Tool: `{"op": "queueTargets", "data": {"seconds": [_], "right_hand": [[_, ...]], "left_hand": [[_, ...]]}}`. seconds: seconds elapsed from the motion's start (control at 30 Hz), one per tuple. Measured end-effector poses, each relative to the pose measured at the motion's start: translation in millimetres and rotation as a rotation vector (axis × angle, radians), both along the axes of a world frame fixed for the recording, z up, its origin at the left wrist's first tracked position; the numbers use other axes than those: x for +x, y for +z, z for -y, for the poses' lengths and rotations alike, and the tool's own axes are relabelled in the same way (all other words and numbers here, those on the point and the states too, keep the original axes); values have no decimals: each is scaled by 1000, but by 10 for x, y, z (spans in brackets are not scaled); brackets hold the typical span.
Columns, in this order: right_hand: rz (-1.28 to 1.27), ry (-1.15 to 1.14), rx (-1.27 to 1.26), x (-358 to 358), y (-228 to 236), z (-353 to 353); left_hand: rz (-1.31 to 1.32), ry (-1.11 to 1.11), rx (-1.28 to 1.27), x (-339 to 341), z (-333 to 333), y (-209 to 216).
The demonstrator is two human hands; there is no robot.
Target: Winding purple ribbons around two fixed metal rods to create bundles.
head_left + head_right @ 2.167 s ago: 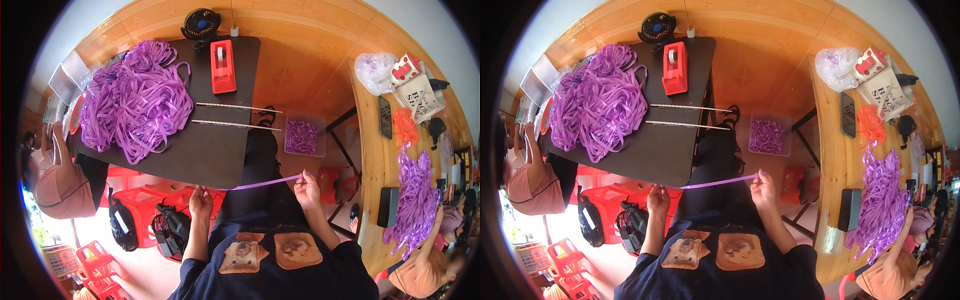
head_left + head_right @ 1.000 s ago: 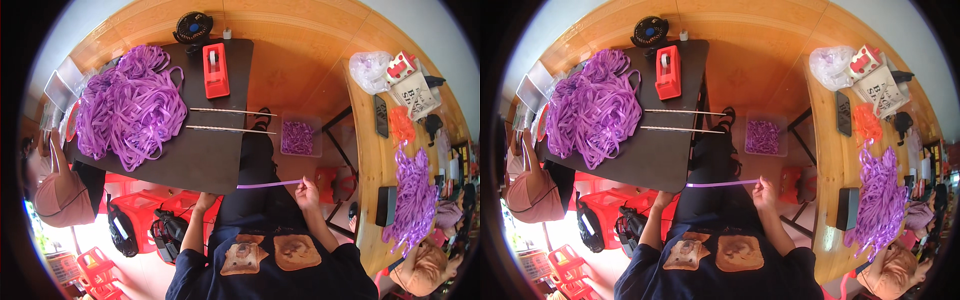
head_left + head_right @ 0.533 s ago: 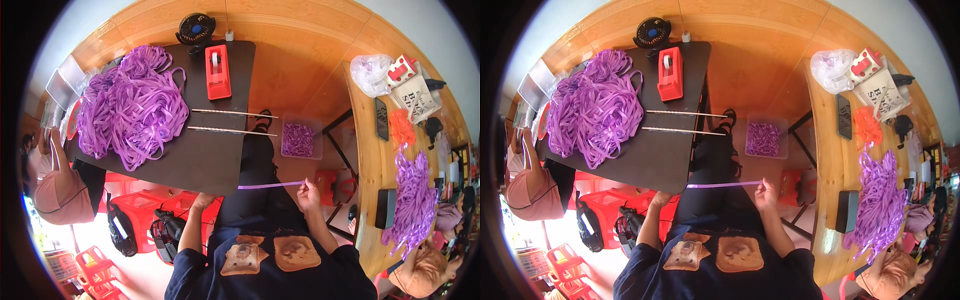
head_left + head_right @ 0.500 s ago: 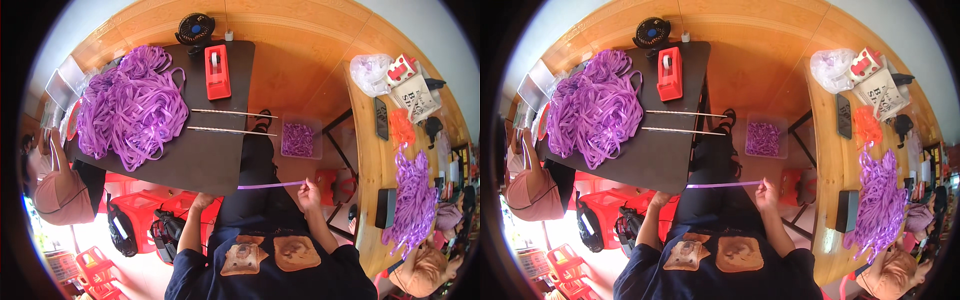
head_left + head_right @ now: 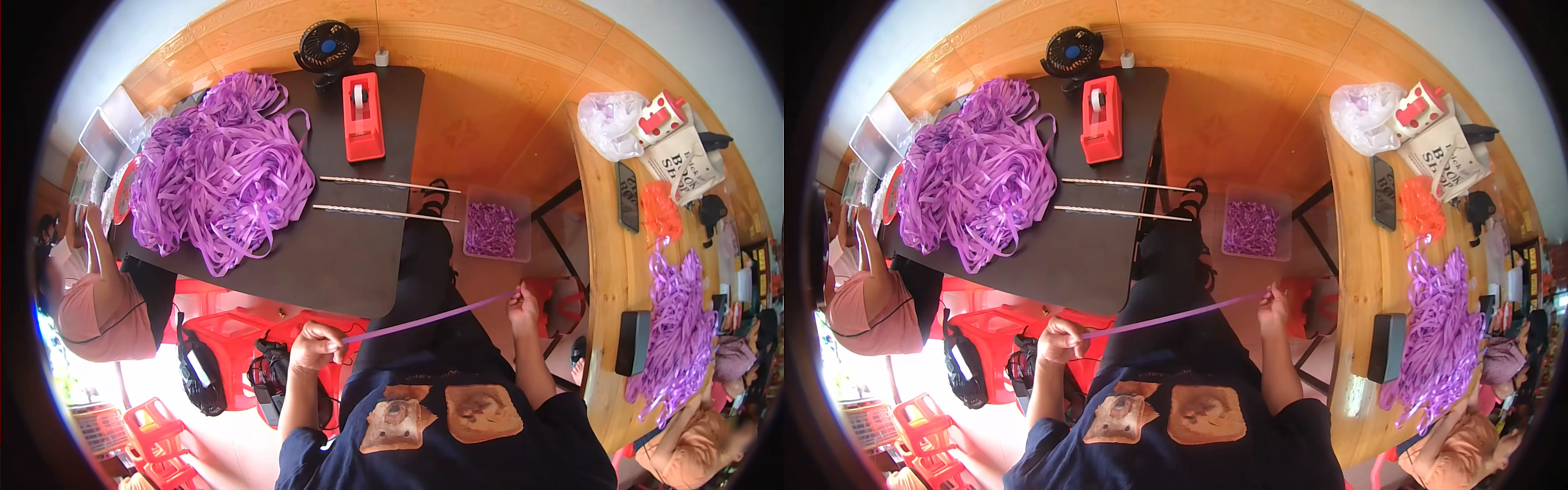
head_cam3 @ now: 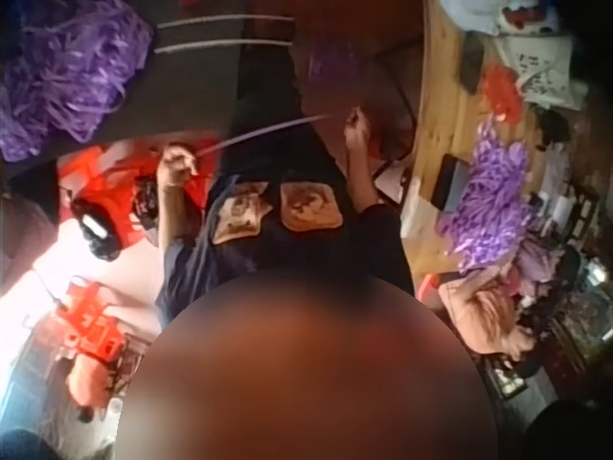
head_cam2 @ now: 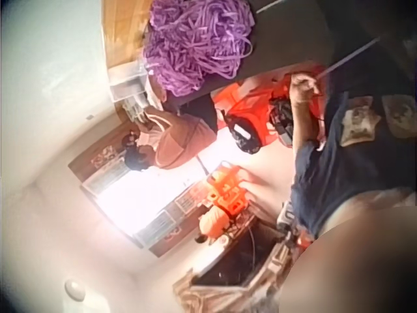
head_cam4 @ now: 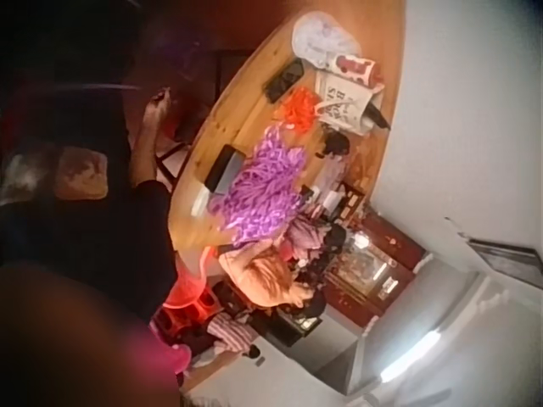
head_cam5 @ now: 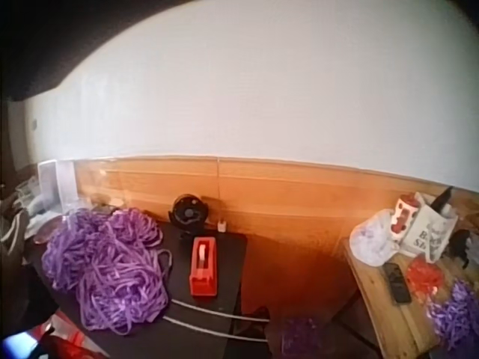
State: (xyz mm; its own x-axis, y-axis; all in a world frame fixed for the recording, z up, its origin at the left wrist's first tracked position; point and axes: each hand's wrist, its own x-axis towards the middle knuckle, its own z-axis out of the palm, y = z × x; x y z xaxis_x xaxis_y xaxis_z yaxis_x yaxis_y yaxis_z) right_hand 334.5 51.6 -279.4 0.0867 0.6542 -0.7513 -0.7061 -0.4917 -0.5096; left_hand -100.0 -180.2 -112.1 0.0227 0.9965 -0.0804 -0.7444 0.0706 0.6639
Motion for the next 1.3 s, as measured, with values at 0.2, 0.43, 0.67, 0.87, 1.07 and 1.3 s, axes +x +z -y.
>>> {"op": "queueTargets", "data": {"seconds": [0.2, 0.43, 0.67, 0.87, 1.07, 1.3], "right_hand": [[87, -146, -124, 10, -335, -89], [64, -121, -170, 80, -541, -28], [170, -254, -249, 403, -784, -86], [245, -281, -218, 351, -625, -121], [450, -52, 73, 138, -36, -174], [509, 625, 608, -810, 1524, -71]], "left_hand": [[174, 182, 233, 286, -222, 571], [357, 265, 330, 454, -331, 653], [280, 306, 308, 374, -463, 711], [216, 298, 206, 407, -525, 860], [-59, -5, 129, 585, -723, 1105], [-684, -171, 366, 1055, -1058, 1295]]}}
